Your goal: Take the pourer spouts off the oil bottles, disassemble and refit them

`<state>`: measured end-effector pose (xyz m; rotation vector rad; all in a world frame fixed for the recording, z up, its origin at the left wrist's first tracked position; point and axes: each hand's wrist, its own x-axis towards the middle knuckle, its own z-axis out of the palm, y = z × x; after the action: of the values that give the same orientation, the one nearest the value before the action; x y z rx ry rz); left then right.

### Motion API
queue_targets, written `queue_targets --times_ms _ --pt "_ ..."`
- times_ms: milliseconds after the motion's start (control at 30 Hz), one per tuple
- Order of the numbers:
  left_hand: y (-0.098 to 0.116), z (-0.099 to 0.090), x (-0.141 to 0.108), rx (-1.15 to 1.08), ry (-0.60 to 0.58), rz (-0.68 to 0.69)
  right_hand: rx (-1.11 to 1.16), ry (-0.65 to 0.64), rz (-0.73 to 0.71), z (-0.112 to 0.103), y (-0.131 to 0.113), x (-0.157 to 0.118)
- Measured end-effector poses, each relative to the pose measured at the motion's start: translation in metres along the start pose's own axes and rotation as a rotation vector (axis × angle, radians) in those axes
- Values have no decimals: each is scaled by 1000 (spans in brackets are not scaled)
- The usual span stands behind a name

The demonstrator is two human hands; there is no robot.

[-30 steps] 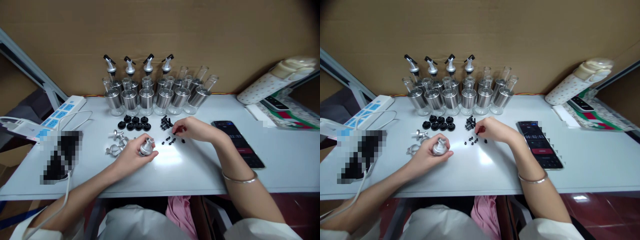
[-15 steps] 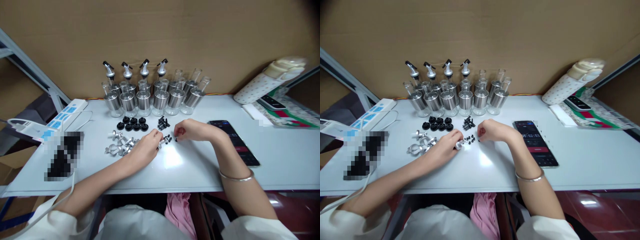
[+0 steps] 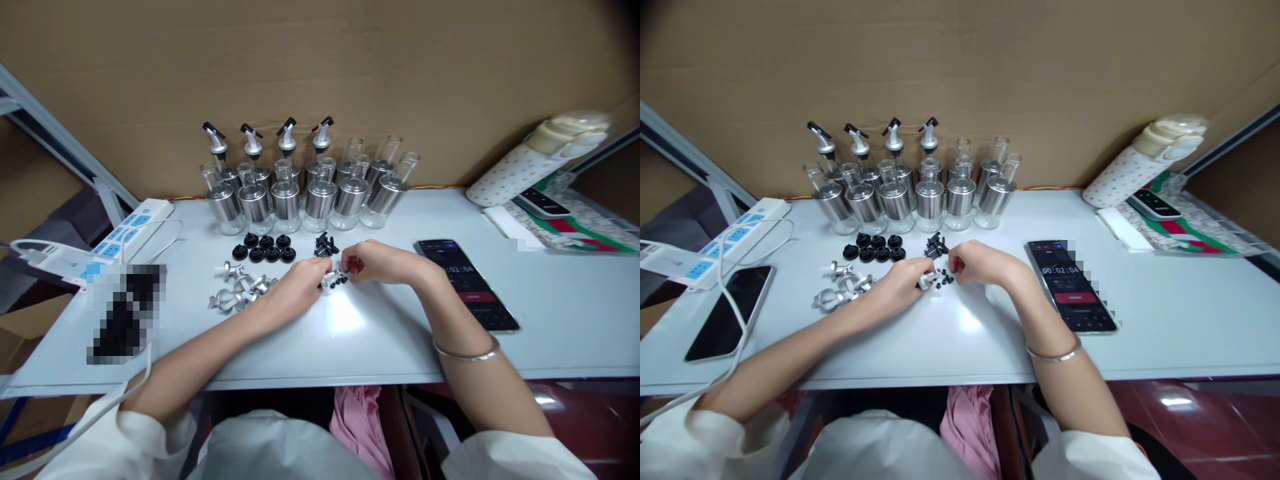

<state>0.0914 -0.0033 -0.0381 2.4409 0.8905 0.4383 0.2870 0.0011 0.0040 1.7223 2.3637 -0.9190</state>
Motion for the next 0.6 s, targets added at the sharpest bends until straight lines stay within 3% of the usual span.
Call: queue_targets --times_ms 333,600 --pt "-2 7 1 -5 36 9 92 -43 -48 -1 -3 0" --pt "-5 4 0 6 1 -39 23 57 -54 -2 -2 -3"
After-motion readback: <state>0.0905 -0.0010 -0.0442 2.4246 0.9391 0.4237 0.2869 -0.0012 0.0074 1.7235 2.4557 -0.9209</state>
